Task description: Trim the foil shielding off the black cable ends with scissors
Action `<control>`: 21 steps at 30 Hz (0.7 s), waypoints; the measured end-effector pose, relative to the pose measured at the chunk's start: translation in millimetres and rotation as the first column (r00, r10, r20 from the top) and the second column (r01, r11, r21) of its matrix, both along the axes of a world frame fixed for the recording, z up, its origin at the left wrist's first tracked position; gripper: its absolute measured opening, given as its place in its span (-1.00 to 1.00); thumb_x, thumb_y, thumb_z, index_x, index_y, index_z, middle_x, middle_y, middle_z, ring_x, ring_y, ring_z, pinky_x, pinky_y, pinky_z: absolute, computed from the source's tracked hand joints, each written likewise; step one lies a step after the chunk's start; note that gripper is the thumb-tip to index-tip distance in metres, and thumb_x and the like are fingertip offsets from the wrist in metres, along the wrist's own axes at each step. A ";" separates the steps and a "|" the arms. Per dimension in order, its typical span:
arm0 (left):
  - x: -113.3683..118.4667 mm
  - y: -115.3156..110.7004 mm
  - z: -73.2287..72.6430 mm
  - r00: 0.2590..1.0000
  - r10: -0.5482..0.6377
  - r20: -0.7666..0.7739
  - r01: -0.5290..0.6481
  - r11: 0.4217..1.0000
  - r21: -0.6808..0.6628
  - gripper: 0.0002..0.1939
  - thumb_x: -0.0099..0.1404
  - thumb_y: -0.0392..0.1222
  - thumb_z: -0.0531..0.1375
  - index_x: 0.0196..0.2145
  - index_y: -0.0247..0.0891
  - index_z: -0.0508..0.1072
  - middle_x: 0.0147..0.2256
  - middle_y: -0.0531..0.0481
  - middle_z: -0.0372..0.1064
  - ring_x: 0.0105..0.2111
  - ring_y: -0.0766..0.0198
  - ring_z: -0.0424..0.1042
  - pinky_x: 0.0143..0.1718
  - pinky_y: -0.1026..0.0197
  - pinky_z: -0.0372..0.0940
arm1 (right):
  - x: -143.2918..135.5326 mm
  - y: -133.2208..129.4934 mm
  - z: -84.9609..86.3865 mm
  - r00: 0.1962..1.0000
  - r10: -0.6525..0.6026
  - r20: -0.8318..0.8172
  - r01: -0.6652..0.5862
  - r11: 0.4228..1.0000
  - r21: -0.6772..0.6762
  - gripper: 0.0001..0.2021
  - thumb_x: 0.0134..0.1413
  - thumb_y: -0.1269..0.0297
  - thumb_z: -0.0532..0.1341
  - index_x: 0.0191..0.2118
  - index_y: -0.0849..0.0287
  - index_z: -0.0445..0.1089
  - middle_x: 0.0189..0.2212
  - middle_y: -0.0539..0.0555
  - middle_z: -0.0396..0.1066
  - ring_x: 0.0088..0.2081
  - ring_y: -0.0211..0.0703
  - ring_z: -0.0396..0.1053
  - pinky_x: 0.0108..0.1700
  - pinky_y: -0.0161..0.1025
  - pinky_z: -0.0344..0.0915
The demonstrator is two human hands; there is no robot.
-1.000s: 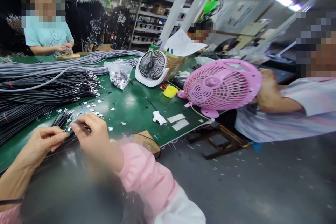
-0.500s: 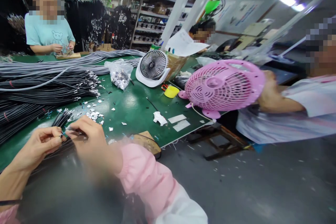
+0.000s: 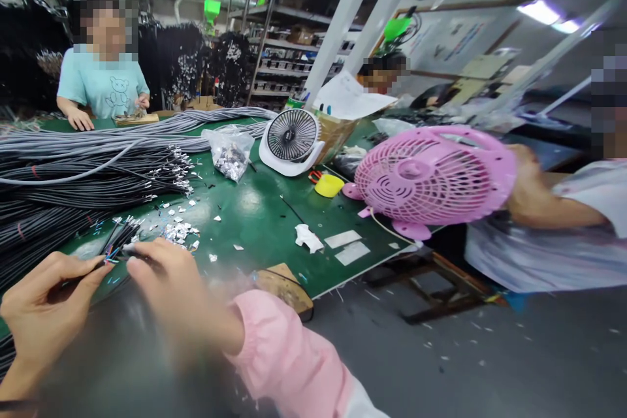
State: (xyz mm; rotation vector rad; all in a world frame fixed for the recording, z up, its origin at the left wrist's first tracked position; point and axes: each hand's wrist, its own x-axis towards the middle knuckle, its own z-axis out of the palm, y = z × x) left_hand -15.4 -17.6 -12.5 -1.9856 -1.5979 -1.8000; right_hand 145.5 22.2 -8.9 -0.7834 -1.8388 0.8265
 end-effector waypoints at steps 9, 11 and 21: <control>3.2 -1.1 0.0 0.998 0.020 -0.055 -0.019 1.000 0.016 -0.90 0.22 -0.28 0.28 -0.43 -0.11 0.50 -0.54 0.17 0.40 -0.58 0.38 0.33 -0.54 0.27 0.17 | -1.1 1.4 -0.2 0.999 0.038 -0.010 -0.038 0.999 0.001 -0.79 0.24 0.39 0.16 -0.33 0.21 0.55 -0.49 0.02 0.44 -0.43 -0.23 0.35 -0.33 -0.29 0.32; 3.3 -1.1 0.4 0.997 0.029 -0.076 -0.028 0.999 0.026 -0.90 0.23 -0.28 0.29 -0.43 -0.11 0.51 -0.54 0.17 0.41 -0.58 0.38 0.33 -0.54 0.28 0.18 | -1.1 1.1 -0.7 0.999 0.043 -0.012 -0.044 0.998 -0.038 -0.81 0.23 0.38 0.18 -0.27 0.21 0.57 -0.47 0.02 0.47 -0.41 -0.23 0.37 -0.30 -0.28 0.33; -1.0 3.3 -2.5 0.985 0.030 -0.167 -0.007 0.991 0.136 -0.88 0.22 -0.35 0.31 -0.40 -0.15 0.51 -0.54 0.21 0.38 -0.59 0.48 0.30 -0.54 0.36 0.17 | -1.0 0.6 -1.4 0.997 0.048 -0.053 -0.055 0.990 -0.131 -0.81 0.21 0.37 0.19 -0.24 0.20 0.59 -0.44 0.03 0.49 -0.38 -0.23 0.37 -0.25 -0.27 0.31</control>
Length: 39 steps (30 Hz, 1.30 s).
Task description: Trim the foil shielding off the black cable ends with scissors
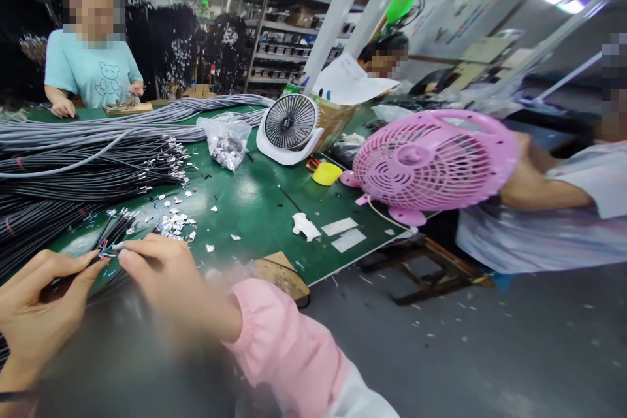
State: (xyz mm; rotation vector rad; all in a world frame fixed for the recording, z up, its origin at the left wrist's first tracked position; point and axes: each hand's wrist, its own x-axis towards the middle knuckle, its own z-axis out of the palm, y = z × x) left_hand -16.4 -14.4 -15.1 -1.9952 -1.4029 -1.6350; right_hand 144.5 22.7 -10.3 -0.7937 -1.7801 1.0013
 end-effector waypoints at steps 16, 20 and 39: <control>2.0 -1.4 14.4 0.986 -0.094 0.139 0.140 0.915 -0.378 -0.70 0.29 -0.16 0.13 -0.57 -0.18 0.49 -0.74 0.17 0.29 -0.77 0.42 0.28 -0.70 0.39 0.17 | 0.6 -4.1 -0.4 0.979 -0.183 0.093 0.168 0.974 0.150 -0.76 0.21 0.38 0.19 -0.45 0.21 0.51 -0.53 0.04 0.39 -0.47 -0.23 0.32 -0.39 -0.30 0.22; 0.3 2.8 17.9 0.919 -0.140 0.367 0.338 0.758 -0.558 -0.62 0.27 -0.05 0.11 -0.65 -0.20 0.41 -0.81 0.15 0.20 -0.86 0.41 0.17 -0.81 0.37 0.08 | 2.0 -4.7 0.3 0.979 -0.179 0.101 0.160 0.971 0.176 -0.75 0.22 0.39 0.17 -0.46 0.20 0.51 -0.53 0.04 0.39 -0.47 -0.24 0.31 -0.39 -0.30 0.22; 0.9 4.2 9.6 0.954 -0.089 0.288 0.222 0.853 -0.473 -0.85 0.05 -0.10 0.31 -0.60 -0.17 0.55 -0.64 0.11 0.44 -0.66 0.37 0.32 -0.65 0.36 0.19 | 7.8 5.2 -2.9 0.999 -0.020 0.045 0.011 0.981 0.192 -0.87 0.18 0.40 0.23 -0.41 0.21 0.44 -0.48 0.02 0.41 -0.42 -0.26 0.33 -0.33 -0.32 0.29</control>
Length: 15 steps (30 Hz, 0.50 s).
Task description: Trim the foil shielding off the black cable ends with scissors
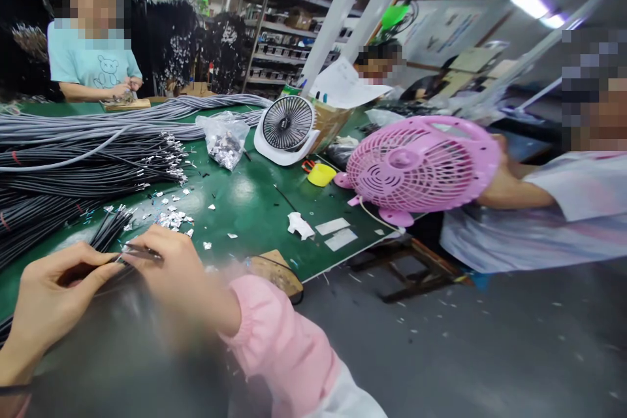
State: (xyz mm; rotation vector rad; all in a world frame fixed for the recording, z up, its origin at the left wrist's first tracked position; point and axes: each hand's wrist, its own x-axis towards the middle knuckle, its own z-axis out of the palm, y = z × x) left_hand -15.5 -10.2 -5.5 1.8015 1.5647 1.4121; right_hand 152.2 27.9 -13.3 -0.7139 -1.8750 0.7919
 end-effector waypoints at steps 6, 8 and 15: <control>2.6 0.0 4.2 0.998 0.015 -0.060 -0.015 1.000 0.011 -0.81 0.05 -0.09 0.29 -0.64 -0.17 0.51 -0.68 0.12 0.41 -0.69 0.38 0.30 -0.65 0.36 0.17 | 5.2 5.3 -8.3 0.994 -0.008 0.110 -0.010 0.987 0.158 -0.85 0.16 0.48 0.16 -0.29 0.20 0.49 -0.38 0.11 0.50 -0.38 -0.20 0.39 -0.31 -0.27 0.33; 1.7 1.2 7.1 0.999 0.010 -0.038 -0.011 0.999 -0.042 -0.79 0.04 -0.06 0.29 -0.66 -0.18 0.51 -0.69 0.10 0.40 -0.69 0.36 0.31 -0.65 0.35 0.18 | 6.0 4.9 -7.9 0.992 0.003 0.126 -0.024 0.986 0.167 -0.82 0.15 0.49 0.14 -0.32 0.19 0.49 -0.40 0.10 0.48 -0.41 -0.21 0.37 -0.34 -0.27 0.31; -11.5 4.8 15.3 0.930 -0.335 0.151 0.356 0.924 -0.142 -0.80 0.04 -0.09 0.33 -0.66 -0.17 0.53 -0.68 0.06 0.35 -0.67 0.35 0.29 -0.67 0.34 0.18 | -3.6 -1.8 4.2 0.900 0.311 -0.304 -0.421 0.801 -0.426 -0.74 0.04 0.15 0.24 -0.56 0.14 0.30 -0.62 -0.05 0.27 -0.57 -0.27 0.24 -0.51 -0.32 0.24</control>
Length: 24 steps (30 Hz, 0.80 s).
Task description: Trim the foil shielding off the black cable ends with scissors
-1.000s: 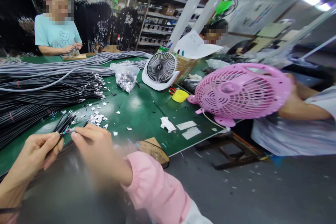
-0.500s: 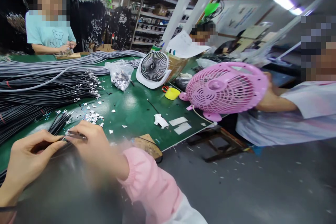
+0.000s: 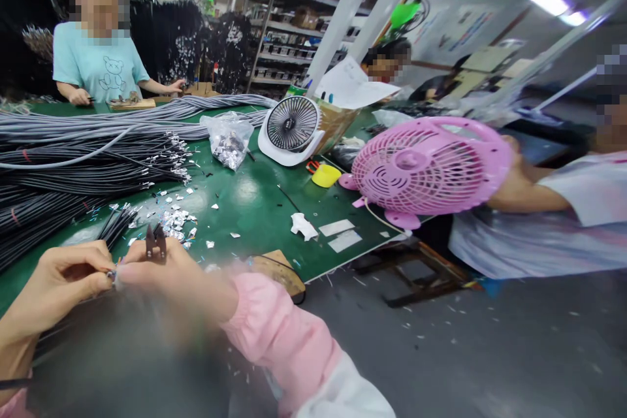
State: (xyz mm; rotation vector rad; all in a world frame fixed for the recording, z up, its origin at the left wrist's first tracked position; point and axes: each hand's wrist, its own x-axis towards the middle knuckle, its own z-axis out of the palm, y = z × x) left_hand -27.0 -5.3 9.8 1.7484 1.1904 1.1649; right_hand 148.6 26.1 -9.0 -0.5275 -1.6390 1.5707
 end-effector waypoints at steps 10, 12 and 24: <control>13.0 -7.5 -13.3 0.944 0.314 -0.104 -0.264 0.903 0.338 -0.81 0.10 -0.20 0.30 -0.63 -0.16 0.47 -0.65 0.16 0.27 -0.64 0.40 0.20 -0.63 0.33 0.10 | -12.0 -4.9 2.4 0.961 -0.267 0.076 0.277 0.917 -0.288 -0.82 -0.23 0.25 0.20 -0.67 0.14 0.23 -0.73 -0.12 0.12 -0.65 -0.38 0.01 -0.57 -0.34 0.01; 10.9 -6.5 -14.0 0.952 0.292 -0.092 -0.245 0.906 0.344 -0.79 0.11 -0.20 0.31 -0.64 -0.16 0.45 -0.65 0.15 0.27 -0.63 0.39 0.22 -0.61 0.32 0.12 | -11.4 -2.0 5.8 0.973 -0.232 0.005 0.203 0.843 -0.497 -0.82 -0.31 0.26 0.24 -0.67 0.14 0.20 -0.76 -0.16 0.09 -0.69 -0.42 -0.04 -0.63 -0.38 -0.05; 8.7 -1.1 -26.3 0.933 0.360 -0.016 -0.335 0.884 0.326 -0.86 0.08 -0.18 0.34 -0.59 -0.15 0.50 -0.62 0.16 0.32 -0.61 0.38 0.27 -0.56 0.31 0.17 | 2.0 2.6 8.3 0.840 -0.533 0.100 0.524 0.846 0.102 -0.68 -0.05 0.24 0.21 -0.69 0.15 0.13 -0.70 -0.12 0.03 -0.60 -0.37 0.00 -0.55 -0.34 -0.04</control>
